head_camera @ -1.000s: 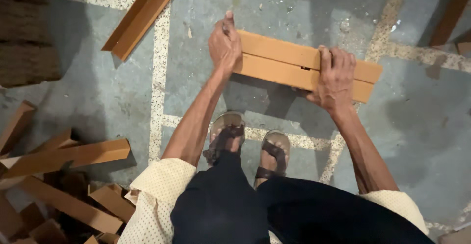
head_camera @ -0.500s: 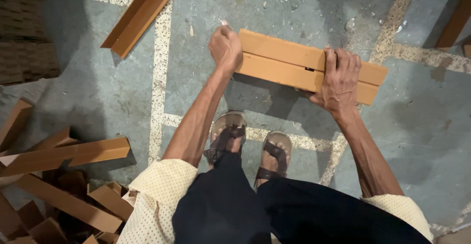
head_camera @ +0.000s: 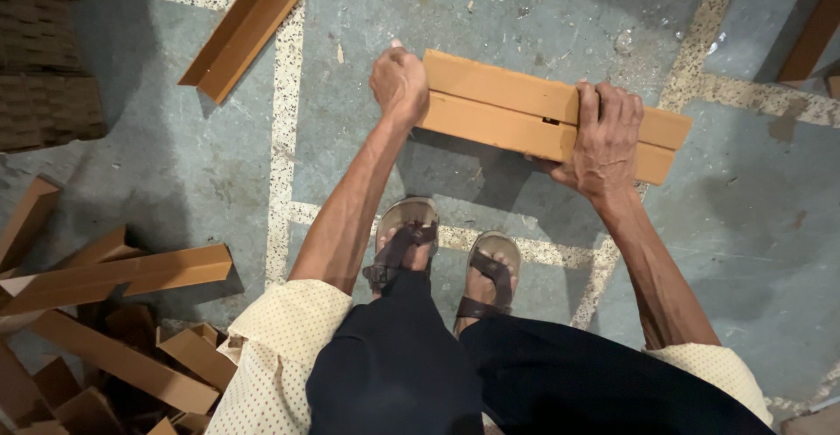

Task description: The person assembles a rectangular cardboard box by hand. They fold the flaps of the cardboard pieces, interlock the tabs into slots, and press the edges to secure the structure. The process involves manipulating the cardboard to form the sides and bottom of the box.

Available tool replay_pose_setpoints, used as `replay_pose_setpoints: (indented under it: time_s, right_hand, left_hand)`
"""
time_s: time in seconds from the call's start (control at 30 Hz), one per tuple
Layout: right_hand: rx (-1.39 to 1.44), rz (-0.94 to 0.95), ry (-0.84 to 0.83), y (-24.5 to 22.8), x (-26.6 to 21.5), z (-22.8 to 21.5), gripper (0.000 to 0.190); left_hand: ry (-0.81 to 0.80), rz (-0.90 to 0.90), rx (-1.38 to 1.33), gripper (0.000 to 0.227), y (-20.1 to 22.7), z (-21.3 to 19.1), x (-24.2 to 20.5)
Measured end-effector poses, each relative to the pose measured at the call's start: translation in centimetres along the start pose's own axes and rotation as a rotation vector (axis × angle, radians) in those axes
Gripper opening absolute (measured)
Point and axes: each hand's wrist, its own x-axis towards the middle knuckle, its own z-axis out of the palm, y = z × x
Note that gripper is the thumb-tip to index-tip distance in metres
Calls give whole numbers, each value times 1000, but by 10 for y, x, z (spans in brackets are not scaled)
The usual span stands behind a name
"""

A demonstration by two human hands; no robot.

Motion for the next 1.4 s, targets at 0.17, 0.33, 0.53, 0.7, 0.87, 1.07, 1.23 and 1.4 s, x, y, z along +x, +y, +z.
replay_pose_setpoints:
  time_s: [0.17, 0.33, 0.53, 0.7, 0.87, 1.07, 1.23, 1.4]
  right_hand:
    - [21, 15, -3, 0, 1, -2, 118]
    - [-61, 13, -27, 0, -1, -1, 122]
    - [-17, 7, -8, 2, -2, 5, 121]
    - [-6, -2, 11, 2, -2, 4, 118]
    - [-18, 11, -2, 2, 0, 2, 118]
    - [6, 7, 12, 1, 1, -2, 118]
    - [21, 14, -8, 3, 1, -3, 117]
    - [73, -10, 26, 4, 1, -5, 122]
  left_hand:
    - [20, -3, 1, 47, -4, 5, 2]
    - [6, 8, 1, 46, -3, 2, 1]
    - [-6, 2, -10, 46, -3, 1, 2]
    - [-15, -5, -15, 47, -4, 1, 2]
    - [3, 22, -20, 46, -10, 8, 6]
    - [29, 52, -21, 43, -12, 9, 7]
    - [44, 84, 20, 41, -18, 15, 12]
    - [51, 101, 55, 41, -24, 20, 18]
